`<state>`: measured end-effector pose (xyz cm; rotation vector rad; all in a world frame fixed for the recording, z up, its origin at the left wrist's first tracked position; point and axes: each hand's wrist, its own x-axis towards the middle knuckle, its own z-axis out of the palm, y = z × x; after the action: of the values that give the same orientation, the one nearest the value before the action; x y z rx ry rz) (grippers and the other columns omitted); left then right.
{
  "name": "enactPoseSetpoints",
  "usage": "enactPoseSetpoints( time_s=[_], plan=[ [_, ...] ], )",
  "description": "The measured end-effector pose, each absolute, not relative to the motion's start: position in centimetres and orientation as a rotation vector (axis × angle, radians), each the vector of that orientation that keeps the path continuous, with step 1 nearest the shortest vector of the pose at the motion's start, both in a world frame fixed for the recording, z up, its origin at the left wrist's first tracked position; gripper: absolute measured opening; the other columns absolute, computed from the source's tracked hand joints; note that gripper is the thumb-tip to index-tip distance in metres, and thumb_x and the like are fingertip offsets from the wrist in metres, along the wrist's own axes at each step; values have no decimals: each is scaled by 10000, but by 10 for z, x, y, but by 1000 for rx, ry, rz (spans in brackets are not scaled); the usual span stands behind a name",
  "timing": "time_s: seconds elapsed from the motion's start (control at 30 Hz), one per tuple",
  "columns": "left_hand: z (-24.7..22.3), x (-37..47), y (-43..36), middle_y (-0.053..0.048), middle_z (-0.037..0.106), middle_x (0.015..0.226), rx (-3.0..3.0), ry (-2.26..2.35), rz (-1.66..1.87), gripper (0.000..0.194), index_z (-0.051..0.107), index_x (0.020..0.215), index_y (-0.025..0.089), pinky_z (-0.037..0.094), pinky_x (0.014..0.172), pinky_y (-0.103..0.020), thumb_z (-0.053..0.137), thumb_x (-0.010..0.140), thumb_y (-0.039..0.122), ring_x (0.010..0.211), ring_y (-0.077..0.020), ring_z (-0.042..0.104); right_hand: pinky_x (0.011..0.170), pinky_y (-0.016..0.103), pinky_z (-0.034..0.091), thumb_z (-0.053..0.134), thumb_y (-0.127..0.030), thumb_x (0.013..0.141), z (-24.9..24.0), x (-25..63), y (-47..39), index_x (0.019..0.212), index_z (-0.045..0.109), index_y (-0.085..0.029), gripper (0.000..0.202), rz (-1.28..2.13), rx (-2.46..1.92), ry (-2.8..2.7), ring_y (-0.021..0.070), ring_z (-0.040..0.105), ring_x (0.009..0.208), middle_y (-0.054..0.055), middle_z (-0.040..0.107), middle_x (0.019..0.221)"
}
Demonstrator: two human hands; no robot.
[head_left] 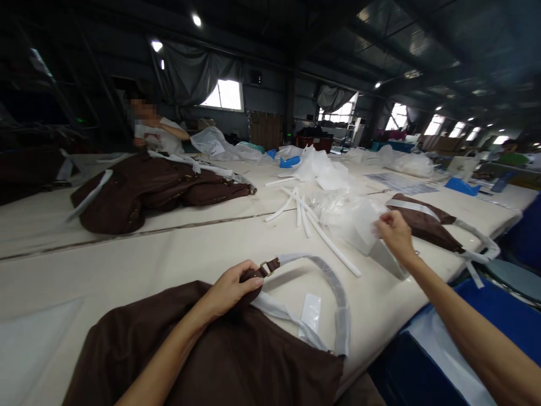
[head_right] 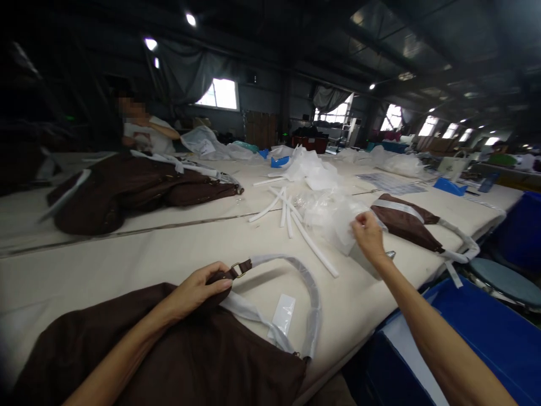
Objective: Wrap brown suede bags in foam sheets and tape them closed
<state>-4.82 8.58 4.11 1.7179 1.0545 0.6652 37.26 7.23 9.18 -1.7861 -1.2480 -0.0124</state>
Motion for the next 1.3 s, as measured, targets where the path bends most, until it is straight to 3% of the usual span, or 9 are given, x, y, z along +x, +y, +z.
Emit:
enactPoseSetpoints(
  time_s=[0.17, 0.33, 0.57, 0.67, 0.83, 1.1, 1.3],
  plan=[
    [43, -48, 83, 19, 549, 737, 1674, 1042, 722, 310, 580, 834, 184, 358, 647, -254, 635, 709, 463, 699, -160, 476, 507, 229, 456, 776, -413, 602, 89, 331, 40, 908, 653, -176, 406, 898, -1498, -1092, 129, 582, 577, 12, 637, 752],
    [47, -46, 79, 21, 567, 752, 1622, 1040, 813, 283, 590, 805, 183, 369, 657, -249, 672, 693, 429, 700, -150, 490, 418, 191, 289, 718, -326, 564, 50, 263, 16, 713, 656, -149, 239, 1442, -1587, -1148, 83, 446, 455, -24, 549, 541],
    [48, -46, 75, 31, 544, 714, 1494, 1020, 838, 315, 588, 789, 176, 341, 616, -232, 708, 687, 450, 654, -130, 462, 455, 257, 430, 651, -224, 562, 15, 175, 63, 600, 575, -190, 91, 1525, -1318, -921, 134, 501, 475, -22, 557, 524],
    [47, -47, 75, 30, 539, 714, 1483, 1028, 878, 299, 589, 796, 175, 333, 621, -222, 704, 713, 438, 671, -129, 463, 487, 284, 463, 622, -231, 568, 14, 153, 78, 686, 618, -197, 123, 1470, -1215, -883, 181, 577, 550, 20, 659, 634],
    [43, -49, 76, 42, 522, 661, 1420, 993, 894, 292, 587, 827, 178, 301, 569, -211, 702, 753, 436, 591, -105, 410, 625, 308, 529, 636, -292, 598, 21, 138, 86, 849, 678, -193, 273, 1391, -997, -840, 256, 671, 836, 61, 747, 874],
    [37, -47, 80, 58, 485, 611, 1338, 1033, 904, 324, 561, 765, 172, 271, 535, -206, 695, 774, 467, 525, -80, 355, 702, 343, 559, 755, -242, 624, 19, 145, 88, 934, 741, -193, 314, 1630, -731, -853, 265, 689, 880, 58, 759, 919],
    [29, -46, 83, 22, 593, 710, 1251, 1112, 922, 472, 563, 889, 167, 365, 610, -228, 780, 672, 526, 648, -133, 528, 690, 332, 552, 758, -275, 641, 15, 149, 91, 986, 737, -187, 357, 1576, -782, -875, 270, 681, 885, 68, 757, 973]
  ],
)
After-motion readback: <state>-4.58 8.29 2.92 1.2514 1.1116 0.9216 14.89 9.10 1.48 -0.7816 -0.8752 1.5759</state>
